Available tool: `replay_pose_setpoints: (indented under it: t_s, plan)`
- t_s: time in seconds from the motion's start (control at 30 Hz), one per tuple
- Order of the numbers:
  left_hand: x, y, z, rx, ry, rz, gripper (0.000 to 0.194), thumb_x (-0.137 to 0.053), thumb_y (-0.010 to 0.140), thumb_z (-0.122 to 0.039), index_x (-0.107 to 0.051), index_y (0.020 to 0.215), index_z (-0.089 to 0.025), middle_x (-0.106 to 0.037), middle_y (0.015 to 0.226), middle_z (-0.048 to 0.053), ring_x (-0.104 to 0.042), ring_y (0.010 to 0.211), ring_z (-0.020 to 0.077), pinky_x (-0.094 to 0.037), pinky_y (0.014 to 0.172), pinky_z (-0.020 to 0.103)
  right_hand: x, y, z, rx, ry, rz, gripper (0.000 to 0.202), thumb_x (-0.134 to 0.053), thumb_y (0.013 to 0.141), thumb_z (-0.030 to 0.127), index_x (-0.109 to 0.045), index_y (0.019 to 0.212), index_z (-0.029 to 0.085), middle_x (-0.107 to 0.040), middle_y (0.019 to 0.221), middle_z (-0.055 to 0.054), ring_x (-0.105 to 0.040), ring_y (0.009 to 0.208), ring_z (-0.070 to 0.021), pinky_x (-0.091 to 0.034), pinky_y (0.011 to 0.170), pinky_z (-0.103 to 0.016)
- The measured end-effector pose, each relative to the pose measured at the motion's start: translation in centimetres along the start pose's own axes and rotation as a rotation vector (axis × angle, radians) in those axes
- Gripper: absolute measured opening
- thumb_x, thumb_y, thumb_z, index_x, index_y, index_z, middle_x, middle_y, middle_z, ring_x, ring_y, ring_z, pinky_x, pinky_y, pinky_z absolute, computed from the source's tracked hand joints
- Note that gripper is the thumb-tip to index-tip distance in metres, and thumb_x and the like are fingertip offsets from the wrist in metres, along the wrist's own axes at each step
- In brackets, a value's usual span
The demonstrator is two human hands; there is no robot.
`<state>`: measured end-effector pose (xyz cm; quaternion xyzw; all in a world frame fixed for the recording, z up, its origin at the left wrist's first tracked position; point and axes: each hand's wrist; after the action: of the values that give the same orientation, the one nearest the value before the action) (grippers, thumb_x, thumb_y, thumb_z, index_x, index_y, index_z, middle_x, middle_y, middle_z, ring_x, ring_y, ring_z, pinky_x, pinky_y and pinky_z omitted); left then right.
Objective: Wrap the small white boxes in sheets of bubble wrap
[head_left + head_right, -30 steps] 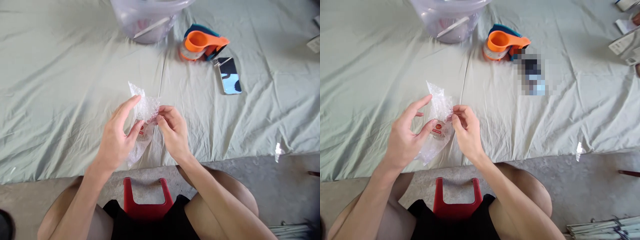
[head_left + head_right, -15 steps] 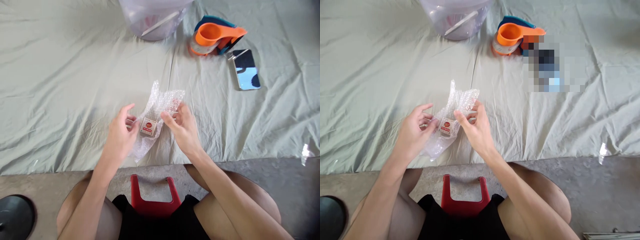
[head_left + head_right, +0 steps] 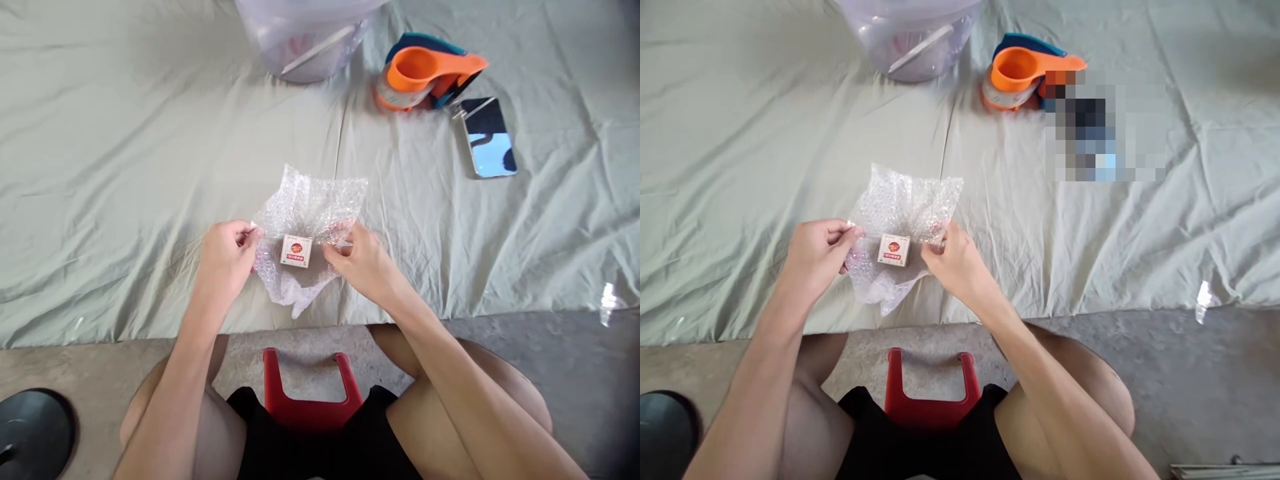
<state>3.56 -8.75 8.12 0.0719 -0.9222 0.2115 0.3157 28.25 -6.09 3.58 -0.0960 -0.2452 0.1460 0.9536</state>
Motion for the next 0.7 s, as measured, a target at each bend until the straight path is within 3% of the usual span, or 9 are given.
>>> replay_pose_setpoints:
  t_s: [0.07,0.13,0.2,0.27,0.37,0.43,0.57,0.63,0.7]
  plan:
    - [0.0,-0.2,0.3,0.069,-0.040,0.007,0.024,-0.068,0.103,-0.030,-0.065,0.080,-0.023,-0.069,0.069,0.000,-0.062,0.053,0.0160,-0.051,0.056,0.031,0.5,0.2,-0.4,-0.018,0.009,0.013,0.019,-0.078,0.100,0.038,-0.071,0.110,0.023,-0.073,0.095,-0.004,-0.070,0.071,-0.0197,-0.059,0.068,-0.037]
    - [0.0,-0.4,0.6,0.139,-0.124,0.035,0.010,-0.077,0.098,-0.029,-0.069,0.095,-0.023,-0.077,0.080,0.001,-0.067,0.056,0.0169,-0.055,0.055,0.030,1.2,0.4,-0.5,-0.040,0.041,0.014,0.019,-0.076,0.098,0.034,-0.074,0.114,0.023,-0.071,0.103,-0.005,-0.070,0.070,-0.0179,-0.062,0.068,-0.037]
    - [0.1,-0.6,0.8,0.168,-0.191,0.080,0.026,-0.085,0.091,-0.027,-0.072,0.114,-0.023,-0.081,0.093,0.004,-0.072,0.062,0.0184,-0.057,0.055,0.030,1.9,0.4,-0.5,-0.057,0.061,0.023,0.024,-0.077,0.096,0.033,-0.075,0.117,0.022,-0.069,0.111,-0.005,-0.070,0.068,-0.0160,-0.064,0.067,-0.038]
    - [0.2,-0.8,1.0,0.159,-0.195,0.119,0.030,-0.086,0.088,-0.025,-0.076,0.116,-0.023,-0.081,0.098,0.005,-0.075,0.068,0.0196,-0.059,0.056,0.030,2.1,0.2,-0.5,-0.062,0.043,0.029,0.028,-0.079,0.095,0.035,-0.074,0.120,0.023,-0.069,0.111,-0.004,-0.068,0.065,-0.0149,-0.064,0.067,-0.039]
    - [0.3,-0.8,1.0,0.107,-0.155,0.103,0.018,-0.080,0.087,-0.025,-0.078,0.105,-0.023,-0.076,0.090,0.004,-0.072,0.067,0.0192,-0.057,0.054,0.029,1.4,-0.5,-0.7,0.061,-0.085,-0.138,0.041,-0.083,0.094,0.036,-0.068,0.131,0.026,-0.073,0.111,-0.005,-0.067,0.075,-0.0184,-0.065,0.076,-0.042]
    - [0.3,-0.8,1.0,0.051,-0.131,0.089,0.019,-0.079,0.089,-0.028,-0.080,0.107,-0.024,-0.074,0.089,0.003,-0.070,0.065,0.0181,-0.058,0.054,0.029,0.5,-0.9,-0.9,0.169,-0.167,-0.282,0.054,-0.088,0.094,0.039,-0.064,0.141,0.028,-0.075,0.120,-0.007,-0.069,0.088,-0.0223,-0.066,0.085,-0.045]
    - [0.1,-1.0,1.2,-0.017,-0.090,0.140,0.044,-0.083,0.092,-0.042,-0.078,0.133,-0.025,-0.079,0.109,0.007,-0.076,0.080,0.0210,-0.061,0.062,0.031,-0.7,-1.3,-1.1,0.128,-0.143,-0.285,0.080,-0.096,0.090,0.052,-0.058,0.155,0.026,-0.075,0.134,-0.013,-0.070,0.090,-0.0236,-0.067,0.087,-0.048]
    - [0.4,-1.3,1.3,-0.020,-0.071,0.178,0.059,-0.086,0.091,-0.045,-0.073,0.145,-0.026,-0.080,0.120,0.009,-0.080,0.093,0.0243,-0.063,0.067,0.032,-0.6,-1.4,-1.1,0.079,-0.149,-0.251,0.092,-0.095,0.089,0.055,-0.052,0.165,0.024,-0.075,0.137,-0.015,-0.071,0.087,-0.0236,-0.068,0.088,-0.052]
    - [1.0,-1.8,1.4,0.023,-0.064,0.264,0.076,-0.090,0.090,-0.052,-0.065,0.158,-0.028,-0.080,0.129,0.012,-0.082,0.093,0.0248,-0.066,0.069,0.034,0.1,-1.8,-0.9,0.044,-0.172,-0.184,0.108,-0.092,0.090,0.064,-0.042,0.176,0.022,-0.076,0.136,-0.015,-0.073,0.082,-0.0242,-0.068,0.090,-0.056]
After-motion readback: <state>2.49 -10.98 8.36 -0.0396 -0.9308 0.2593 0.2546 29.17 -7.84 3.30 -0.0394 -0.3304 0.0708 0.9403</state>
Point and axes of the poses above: each hand's wrist, its own y-axis towards the middle knuckle, its own x-axis out of the back of the hand, z = x × y
